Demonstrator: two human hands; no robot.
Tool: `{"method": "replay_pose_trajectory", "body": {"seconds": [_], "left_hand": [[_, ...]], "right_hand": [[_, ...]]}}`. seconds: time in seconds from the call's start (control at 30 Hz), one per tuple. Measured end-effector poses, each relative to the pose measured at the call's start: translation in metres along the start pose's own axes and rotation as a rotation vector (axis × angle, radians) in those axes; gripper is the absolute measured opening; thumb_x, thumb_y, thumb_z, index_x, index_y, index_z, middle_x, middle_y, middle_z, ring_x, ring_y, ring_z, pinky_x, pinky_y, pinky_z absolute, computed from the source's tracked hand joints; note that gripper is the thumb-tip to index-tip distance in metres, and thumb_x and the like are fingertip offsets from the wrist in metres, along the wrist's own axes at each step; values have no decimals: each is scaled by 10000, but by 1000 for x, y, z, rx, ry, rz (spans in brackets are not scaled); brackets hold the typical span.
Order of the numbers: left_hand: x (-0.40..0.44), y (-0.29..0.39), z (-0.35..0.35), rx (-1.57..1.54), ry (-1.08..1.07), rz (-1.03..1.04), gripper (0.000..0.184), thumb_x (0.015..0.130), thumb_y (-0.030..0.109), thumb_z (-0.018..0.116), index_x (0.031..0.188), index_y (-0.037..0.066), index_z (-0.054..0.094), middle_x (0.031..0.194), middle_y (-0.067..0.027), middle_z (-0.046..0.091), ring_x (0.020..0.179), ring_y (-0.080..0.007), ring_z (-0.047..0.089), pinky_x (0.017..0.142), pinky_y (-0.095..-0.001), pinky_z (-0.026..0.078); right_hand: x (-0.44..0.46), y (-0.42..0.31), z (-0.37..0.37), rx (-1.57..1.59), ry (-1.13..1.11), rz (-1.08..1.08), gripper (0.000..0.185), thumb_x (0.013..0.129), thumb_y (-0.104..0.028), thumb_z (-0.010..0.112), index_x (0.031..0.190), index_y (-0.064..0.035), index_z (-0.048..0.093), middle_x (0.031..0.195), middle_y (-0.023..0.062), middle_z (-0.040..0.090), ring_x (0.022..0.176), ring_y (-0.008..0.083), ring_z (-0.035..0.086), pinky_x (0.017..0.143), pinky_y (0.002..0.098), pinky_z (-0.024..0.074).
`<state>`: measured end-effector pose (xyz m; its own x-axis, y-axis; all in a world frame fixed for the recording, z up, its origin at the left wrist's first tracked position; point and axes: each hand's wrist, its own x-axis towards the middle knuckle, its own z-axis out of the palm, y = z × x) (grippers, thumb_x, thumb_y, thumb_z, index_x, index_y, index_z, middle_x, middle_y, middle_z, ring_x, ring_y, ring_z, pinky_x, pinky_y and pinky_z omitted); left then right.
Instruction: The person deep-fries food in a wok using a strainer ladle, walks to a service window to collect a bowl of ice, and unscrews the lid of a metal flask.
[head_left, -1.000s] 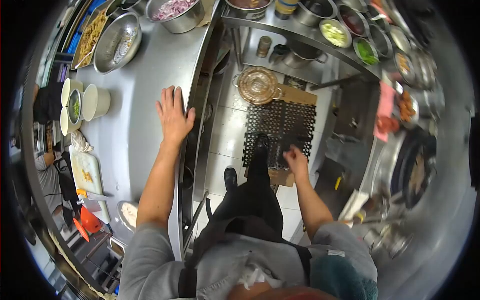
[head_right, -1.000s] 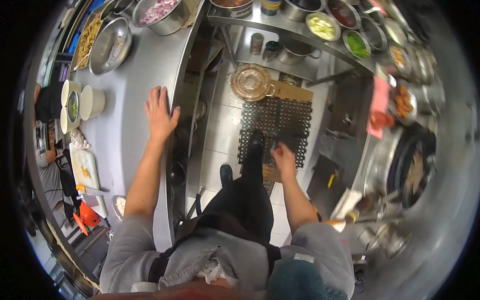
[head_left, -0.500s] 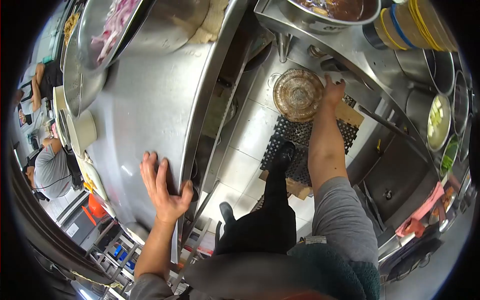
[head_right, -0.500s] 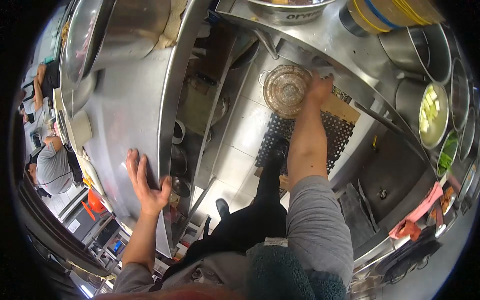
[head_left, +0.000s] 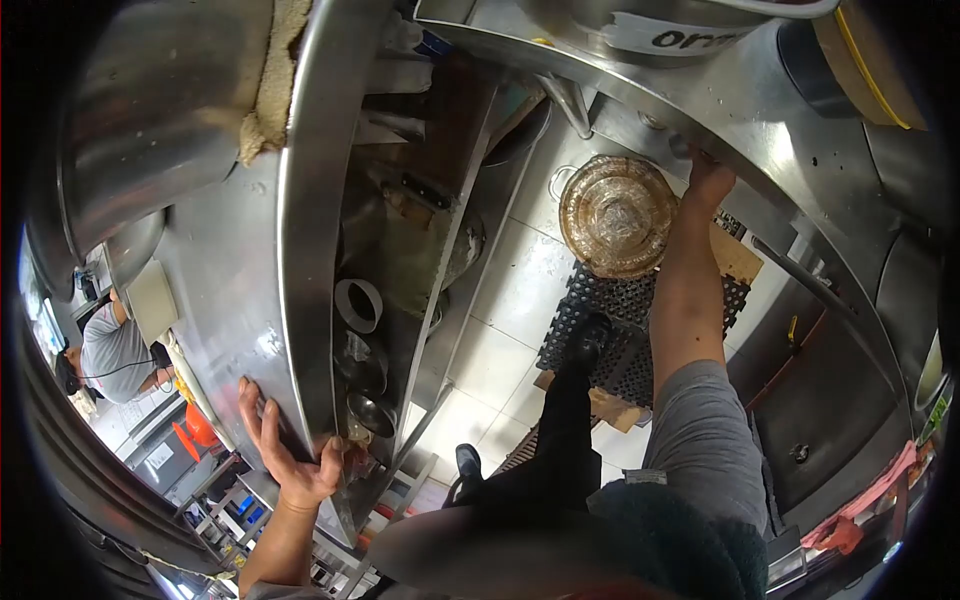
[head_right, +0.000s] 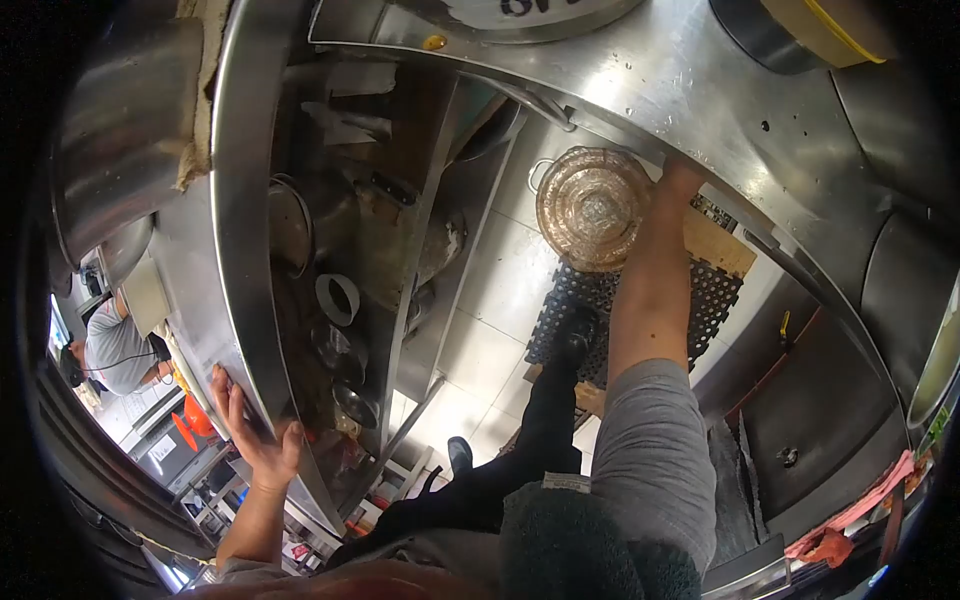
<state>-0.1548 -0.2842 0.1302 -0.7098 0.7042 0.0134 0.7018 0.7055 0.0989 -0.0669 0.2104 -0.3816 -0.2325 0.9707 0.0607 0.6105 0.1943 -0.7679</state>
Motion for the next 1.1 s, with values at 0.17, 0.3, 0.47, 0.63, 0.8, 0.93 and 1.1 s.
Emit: {"method": "replay_pose_trajectory", "body": {"seconds": [0.17, 0.3, 0.47, 0.63, 0.8, 0.93, 1.1], "left_hand": [[0, 1, 0, 18, -16, -12, 761, 771, 419, 644, 1338, 33, 314, 1407, -265, 254, 1323, -404, 239, 1083, -491, 157], [-1, -1, 0, 16, -13, -4, 759, 766, 403, 648, 1339, 31, 317, 1408, -267, 251, 1325, -406, 235, 1082, -490, 159], [2, 1, 1, -27, -6, 7, 733, 740, 302, 654, 1335, 32, 322, 1408, -267, 250, 1327, -410, 233, 1080, -493, 169], [8, 3, 3, -138, 65, 23, 767, 578, 87, 639, 1299, 52, 380, 1345, -277, 322, 1277, -458, 293, 1047, -538, 220], [8, 7, -8, -95, 94, 53, 639, 619, 98, 645, 1221, 3, 452, 1327, -253, 375, 1253, -439, 336, 1031, -504, 265], [3, 5, -16, -122, 140, 74, 621, 616, 150, 649, 1196, 9, 480, 1306, -228, 405, 1241, -404, 358, 1019, -509, 277], [-33, -3, -2, -259, 95, 250, 673, 630, 142, 622, 1269, 38, 438, 1349, -220, 368, 1289, -376, 308, 1076, -519, 204]], "right_hand": [[3, 33, 16, 422, 141, -6, 595, 663, -122, 796, 1154, 20, 492, 1045, 166, 616, 907, 208, 608, 807, 335, 483], [-35, -53, -40, 424, 129, 173, 568, 659, -106, 794, 1123, 15, 488, 1067, 164, 603, 920, 234, 605, 836, 330, 467], [-65, -64, -98, 186, 177, -3, 592, 613, -147, 806, 1098, 21, 512, 1032, 179, 601, 946, 260, 577, 847, 335, 435], [-122, -73, -176, 78, 143, -24, 645, 603, -138, 812, 1140, 1, 484, 1067, 153, 583, 977, 243, 566, 865, 335, 436], [-196, -145, -273, 229, 6, 92, 719, 565, -94, 834, 1178, -12, 467, 1065, 108, 576, 959, 188, 558, 854, 316, 453], [-267, -209, -353, 163, -76, -16, 676, 551, -109, 836, 1134, 6, 516, 1037, 123, 588, 942, 222, 571, 843, 318, 450], [-358, -324, -454, 331, -273, -205, 667, 534, -78, 821, 1128, -3, 526, 1016, 116, 578, 907, 221, 576, 821, 326, 456]]}}
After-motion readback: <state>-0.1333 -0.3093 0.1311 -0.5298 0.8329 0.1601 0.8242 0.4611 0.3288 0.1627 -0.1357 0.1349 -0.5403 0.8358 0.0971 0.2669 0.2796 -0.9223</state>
